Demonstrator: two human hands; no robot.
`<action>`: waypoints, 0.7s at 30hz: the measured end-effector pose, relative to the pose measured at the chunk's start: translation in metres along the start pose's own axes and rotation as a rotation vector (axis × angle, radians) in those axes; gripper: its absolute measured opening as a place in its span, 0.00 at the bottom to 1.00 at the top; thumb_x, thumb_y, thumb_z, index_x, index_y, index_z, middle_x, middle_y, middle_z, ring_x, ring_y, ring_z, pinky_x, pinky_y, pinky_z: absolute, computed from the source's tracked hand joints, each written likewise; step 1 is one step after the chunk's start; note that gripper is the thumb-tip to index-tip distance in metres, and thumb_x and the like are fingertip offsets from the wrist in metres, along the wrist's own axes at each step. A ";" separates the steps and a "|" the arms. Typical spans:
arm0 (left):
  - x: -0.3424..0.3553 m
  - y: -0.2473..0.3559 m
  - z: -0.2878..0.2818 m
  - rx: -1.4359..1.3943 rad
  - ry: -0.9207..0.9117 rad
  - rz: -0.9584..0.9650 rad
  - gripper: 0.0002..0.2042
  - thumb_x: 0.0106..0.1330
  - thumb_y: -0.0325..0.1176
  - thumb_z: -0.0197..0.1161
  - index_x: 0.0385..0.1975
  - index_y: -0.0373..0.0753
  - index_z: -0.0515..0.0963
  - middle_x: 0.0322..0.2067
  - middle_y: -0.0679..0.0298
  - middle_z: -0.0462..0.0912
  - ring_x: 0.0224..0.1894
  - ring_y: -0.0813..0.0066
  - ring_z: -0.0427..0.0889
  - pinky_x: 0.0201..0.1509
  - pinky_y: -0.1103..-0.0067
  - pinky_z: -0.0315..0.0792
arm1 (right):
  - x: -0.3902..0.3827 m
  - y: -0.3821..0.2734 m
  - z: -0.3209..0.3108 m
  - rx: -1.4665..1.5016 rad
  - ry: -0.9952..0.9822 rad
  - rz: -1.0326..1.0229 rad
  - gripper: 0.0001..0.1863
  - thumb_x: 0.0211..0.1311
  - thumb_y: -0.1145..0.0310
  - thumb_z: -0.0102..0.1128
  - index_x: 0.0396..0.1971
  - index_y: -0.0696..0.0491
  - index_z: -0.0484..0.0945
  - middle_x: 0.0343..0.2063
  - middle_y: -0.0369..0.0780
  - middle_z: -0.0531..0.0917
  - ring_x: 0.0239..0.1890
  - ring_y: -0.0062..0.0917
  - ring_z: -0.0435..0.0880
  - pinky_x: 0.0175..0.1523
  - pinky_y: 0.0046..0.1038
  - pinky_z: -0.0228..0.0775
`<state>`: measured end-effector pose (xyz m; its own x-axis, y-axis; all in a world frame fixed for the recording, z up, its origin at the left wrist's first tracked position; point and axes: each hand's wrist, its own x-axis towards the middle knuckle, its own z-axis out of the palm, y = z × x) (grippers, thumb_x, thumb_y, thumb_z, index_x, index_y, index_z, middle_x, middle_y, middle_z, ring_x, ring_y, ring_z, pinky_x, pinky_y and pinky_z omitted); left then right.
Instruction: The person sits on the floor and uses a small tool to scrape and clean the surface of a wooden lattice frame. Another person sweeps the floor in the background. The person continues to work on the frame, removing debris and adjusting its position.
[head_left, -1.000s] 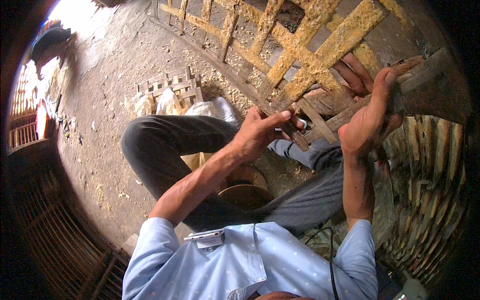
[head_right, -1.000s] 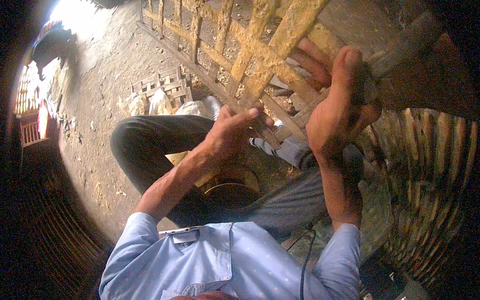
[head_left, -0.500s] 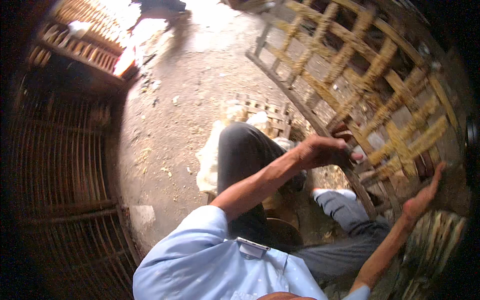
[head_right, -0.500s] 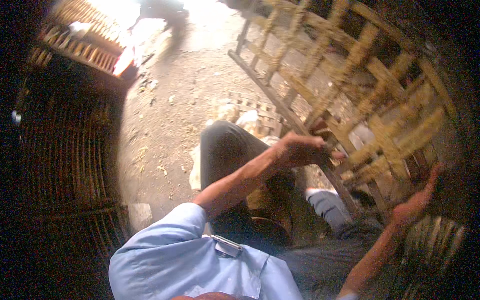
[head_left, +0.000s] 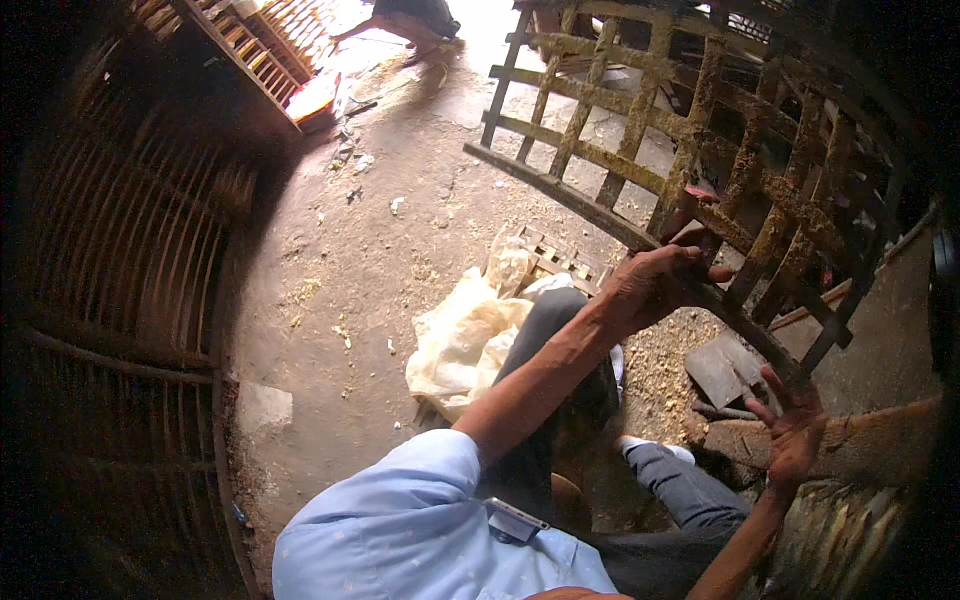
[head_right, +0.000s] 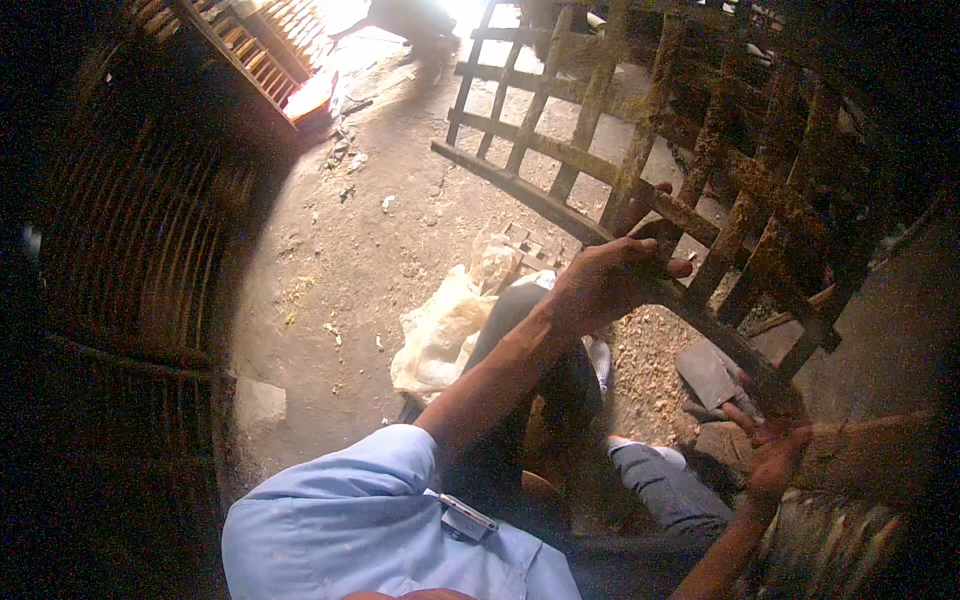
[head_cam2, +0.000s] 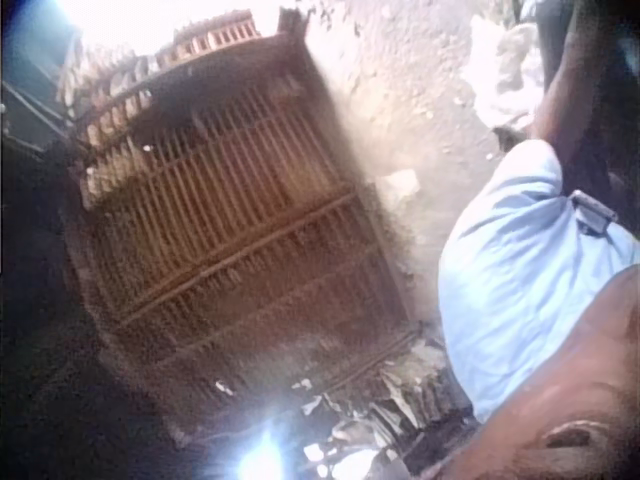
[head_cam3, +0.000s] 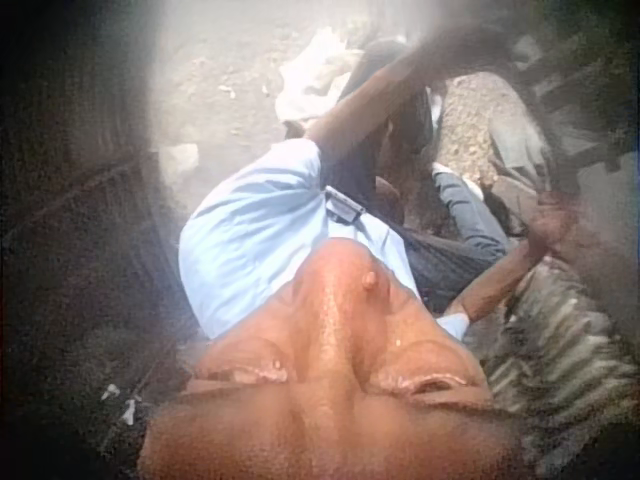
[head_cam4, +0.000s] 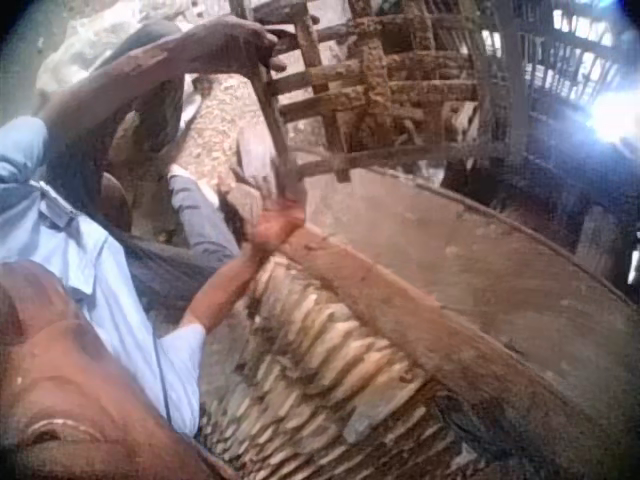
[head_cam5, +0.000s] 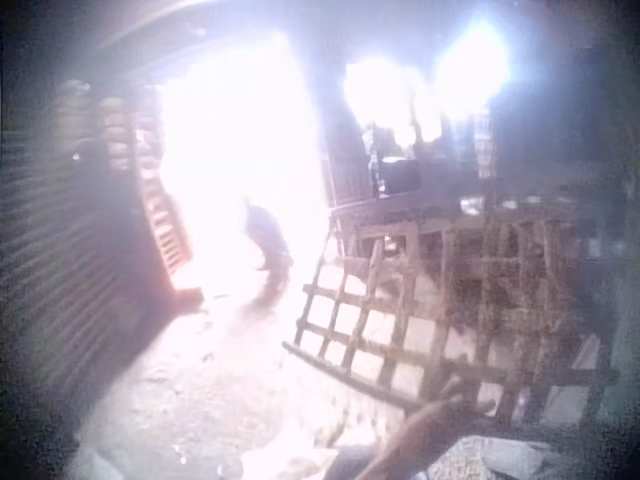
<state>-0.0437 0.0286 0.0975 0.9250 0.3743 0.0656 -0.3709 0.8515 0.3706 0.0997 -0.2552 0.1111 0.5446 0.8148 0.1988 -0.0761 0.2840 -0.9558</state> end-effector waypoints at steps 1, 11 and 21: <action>0.001 0.001 0.003 -0.006 -0.023 0.012 0.16 0.69 0.34 0.57 0.50 0.30 0.71 0.43 0.45 0.82 0.52 0.52 0.80 0.59 0.56 0.71 | 0.002 0.000 0.015 -0.070 -0.007 -0.009 0.43 0.68 0.37 0.44 0.66 0.61 0.60 0.58 0.51 0.75 0.61 0.40 0.75 0.50 0.43 0.83; -0.010 -0.013 0.036 0.131 -0.043 0.007 0.23 0.67 0.34 0.62 0.59 0.34 0.67 0.44 0.51 0.80 0.50 0.59 0.83 0.50 0.60 0.80 | 0.008 -0.029 0.038 -0.090 0.215 0.000 0.20 0.71 0.61 0.53 0.54 0.60 0.73 0.36 0.45 0.85 0.33 0.24 0.87 0.33 0.32 0.87; 0.001 -0.023 0.012 0.347 -0.045 -0.043 0.22 0.71 0.36 0.59 0.60 0.31 0.68 0.55 0.50 0.78 0.49 0.57 0.83 0.55 0.64 0.78 | 0.022 0.007 0.019 -0.182 0.452 0.127 0.15 0.65 0.68 0.62 0.49 0.56 0.75 0.37 0.40 0.83 0.35 0.23 0.85 0.29 0.24 0.84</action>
<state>-0.0335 0.0050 0.1006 0.9449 0.3172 0.0808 -0.2879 0.6877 0.6665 0.0948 -0.2256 0.1132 0.8506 0.5258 0.0030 -0.0404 0.0711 -0.9966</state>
